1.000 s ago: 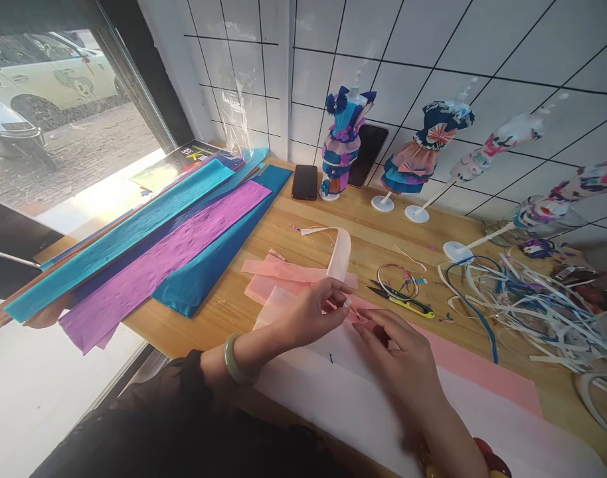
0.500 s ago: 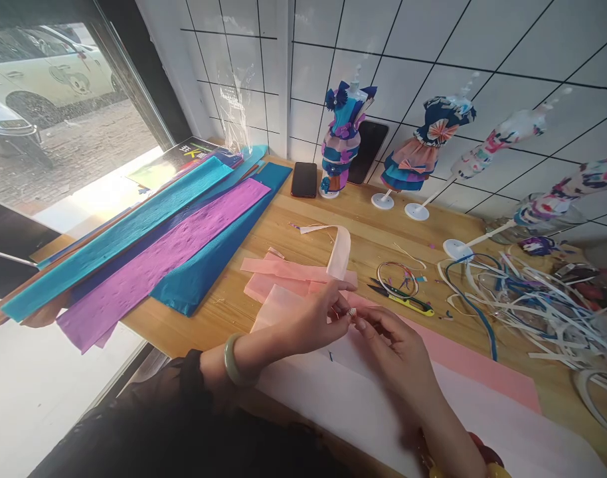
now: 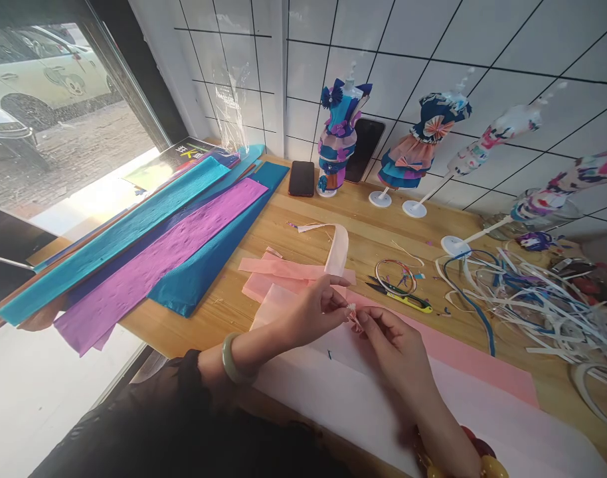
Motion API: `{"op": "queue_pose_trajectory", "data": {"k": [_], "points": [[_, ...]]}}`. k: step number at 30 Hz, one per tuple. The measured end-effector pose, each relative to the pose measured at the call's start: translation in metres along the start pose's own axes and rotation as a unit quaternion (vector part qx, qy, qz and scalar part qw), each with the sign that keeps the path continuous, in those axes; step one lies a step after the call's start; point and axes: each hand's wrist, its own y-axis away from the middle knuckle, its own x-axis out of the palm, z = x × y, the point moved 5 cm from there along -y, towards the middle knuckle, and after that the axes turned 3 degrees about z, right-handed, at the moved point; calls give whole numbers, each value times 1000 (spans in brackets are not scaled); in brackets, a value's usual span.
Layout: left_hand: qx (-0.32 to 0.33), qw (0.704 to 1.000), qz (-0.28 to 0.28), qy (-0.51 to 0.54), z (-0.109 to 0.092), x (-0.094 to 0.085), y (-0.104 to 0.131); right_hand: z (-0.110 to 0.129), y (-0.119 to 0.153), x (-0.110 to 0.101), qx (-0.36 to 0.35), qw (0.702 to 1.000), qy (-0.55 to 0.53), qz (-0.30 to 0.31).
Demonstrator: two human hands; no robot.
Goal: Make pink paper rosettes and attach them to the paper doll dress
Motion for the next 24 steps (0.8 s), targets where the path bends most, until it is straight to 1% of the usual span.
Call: {"op": "queue_pose_trajectory", "data": {"k": [2, 5, 7, 9, 15, 19, 24], "points": [[-4, 1000, 5, 4, 1, 0, 0, 1, 0, 1, 0, 1000, 5, 6], [1, 1000, 18, 5, 1, 2, 0, 5, 1, 1, -18, 1000, 23, 11], [2, 1000, 21, 16, 1, 3, 0, 7, 2, 1, -29, 999, 33, 8], [-11, 999, 19, 34, 2, 3, 0, 7, 2, 1, -31, 999, 31, 0], [-64, 995, 13, 78, 3, 2, -1, -1, 0, -2, 3, 1000, -26, -16], [-77, 991, 30, 104, 6, 4, -2, 0, 0, -3, 11, 998, -49, -27], [-86, 990, 51, 95, 7, 5, -1, 2, 0, -3, 12, 998, -57, -31]]}}
